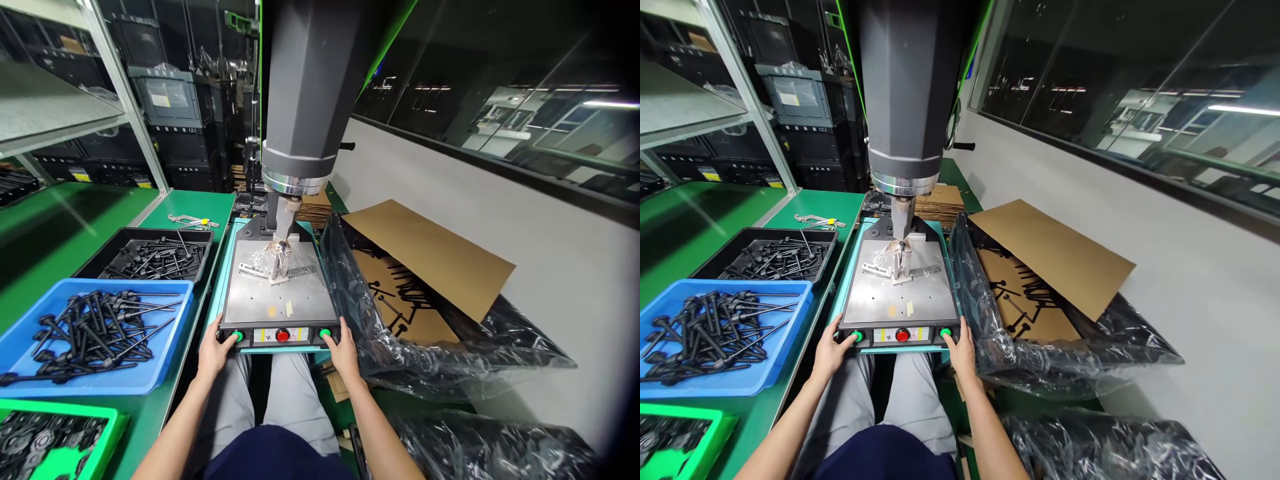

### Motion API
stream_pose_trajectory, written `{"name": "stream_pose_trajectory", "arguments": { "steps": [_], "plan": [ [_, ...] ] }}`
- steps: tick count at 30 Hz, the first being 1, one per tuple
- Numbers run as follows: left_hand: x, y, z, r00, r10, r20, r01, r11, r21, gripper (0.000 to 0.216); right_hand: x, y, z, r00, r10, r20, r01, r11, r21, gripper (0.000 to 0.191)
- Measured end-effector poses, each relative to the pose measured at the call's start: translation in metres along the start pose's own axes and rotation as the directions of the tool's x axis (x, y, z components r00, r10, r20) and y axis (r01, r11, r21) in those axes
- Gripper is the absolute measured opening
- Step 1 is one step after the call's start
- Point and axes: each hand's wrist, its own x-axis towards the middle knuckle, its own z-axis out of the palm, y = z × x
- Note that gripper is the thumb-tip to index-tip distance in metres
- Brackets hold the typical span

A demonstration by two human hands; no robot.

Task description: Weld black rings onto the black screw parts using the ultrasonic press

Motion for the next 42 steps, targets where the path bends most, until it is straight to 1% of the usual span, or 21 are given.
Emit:
{"name": "stream_pose_trajectory", "arguments": {
  "steps": [5,10,16,21,23,25,27,28,29,30,31,32,33,34,36,38,40,42],
  "plan": [
    [0.001,-0.003,-0.001,1.000,0.003,-0.019,-0.003,1.000,-0.005,0.075,-0.005,-0.004,-0.002,0.999,0.043,0.022,-0.043,0.999,0.017,0.087],
    [-0.001,-0.003,0.001,1.000,-0.017,0.015,0.018,0.997,-0.077,0.077,-0.007,-0.009,-0.004,0.995,0.072,0.073,-0.078,0.993,0.086,0.089],
    [-0.003,-0.002,0.003,1.000,-0.010,-0.014,0.009,0.999,-0.051,0.076,-0.008,-0.012,0.000,0.996,0.086,0.039,-0.090,0.990,0.110,0.094],
    [-0.001,-0.006,0.004,0.999,-0.032,0.001,0.032,0.994,-0.103,0.075,-0.008,-0.010,0.001,0.995,0.090,0.047,-0.096,0.987,0.133,0.093],
    [-0.002,-0.002,0.002,0.999,-0.050,-0.003,0.049,0.992,-0.119,0.071,-0.008,-0.008,0.000,0.994,0.094,0.049,-0.100,0.985,0.140,0.092],
    [-0.004,0.009,0.001,0.997,-0.019,-0.072,0.013,0.996,-0.089,0.065,-0.006,-0.008,-0.003,0.995,0.086,0.044,-0.092,0.984,0.154,0.090],
    [-0.006,0.029,0.001,0.985,0.073,-0.159,-0.082,0.995,-0.055,0.057,-0.003,-0.013,-0.009,0.996,0.092,0.010,-0.093,0.983,0.158,0.082],
    [-0.005,0.041,0.002,0.978,0.121,-0.168,-0.134,0.988,-0.072,0.054,-0.001,-0.020,-0.013,0.995,0.096,-0.034,-0.090,0.984,0.151,0.076],
    [-0.003,0.054,0.004,0.978,0.153,-0.141,-0.171,0.977,-0.129,0.052,0.002,-0.028,-0.016,0.991,0.090,-0.095,-0.076,0.987,0.142,0.069],
    [0.001,0.067,0.007,0.983,0.166,-0.078,-0.179,0.959,-0.220,0.051,0.004,-0.040,-0.019,0.985,0.069,-0.161,-0.047,0.990,0.135,0.063],
    [0.006,0.081,0.011,0.986,0.169,0.006,-0.158,0.932,-0.326,0.054,0.007,-0.053,-0.020,0.977,0.034,-0.210,-0.005,0.990,0.137,0.056],
    [0.012,0.094,0.015,0.981,0.171,0.094,-0.116,0.898,-0.425,0.057,0.010,-0.068,-0.020,0.974,-0.005,-0.226,0.042,0.986,0.160,0.051],
    [0.019,0.107,0.020,0.970,0.175,0.168,-0.068,0.860,-0.506,0.063,0.012,-0.083,-0.017,0.978,-0.040,-0.204,0.082,0.976,0.203,0.047],
    [0.026,0.118,0.025,0.957,0.185,0.225,-0.027,0.825,-0.564,0.069,0.015,-0.099,-0.012,0.988,-0.066,-0.142,0.102,0.959,0.263,0.044],
    [0.040,0.136,0.036,0.932,0.213,0.294,0.024,0.772,-0.635,0.080,0.021,-0.127,0.003,0.994,-0.107,0.035,0.085,0.919,0.384,0.041],
    [0.051,0.148,0.045,0.915,0.224,0.334,0.073,0.724,-0.686,0.086,0.029,-0.149,0.022,0.971,-0.172,0.168,0.078,0.886,0.456,0.038],
    [0.059,0.155,0.052,0.911,0.210,0.354,0.136,0.658,-0.741,0.087,0.039,-0.166,0.038,0.943,-0.257,0.211,0.131,0.871,0.474,0.036],
    [0.065,0.160,0.056,0.923,0.186,0.336,0.174,0.579,-0.797,0.081,0.050,-0.177,0.051,0.929,-0.320,0.187,0.209,0.869,0.449,0.037]
  ]
}}
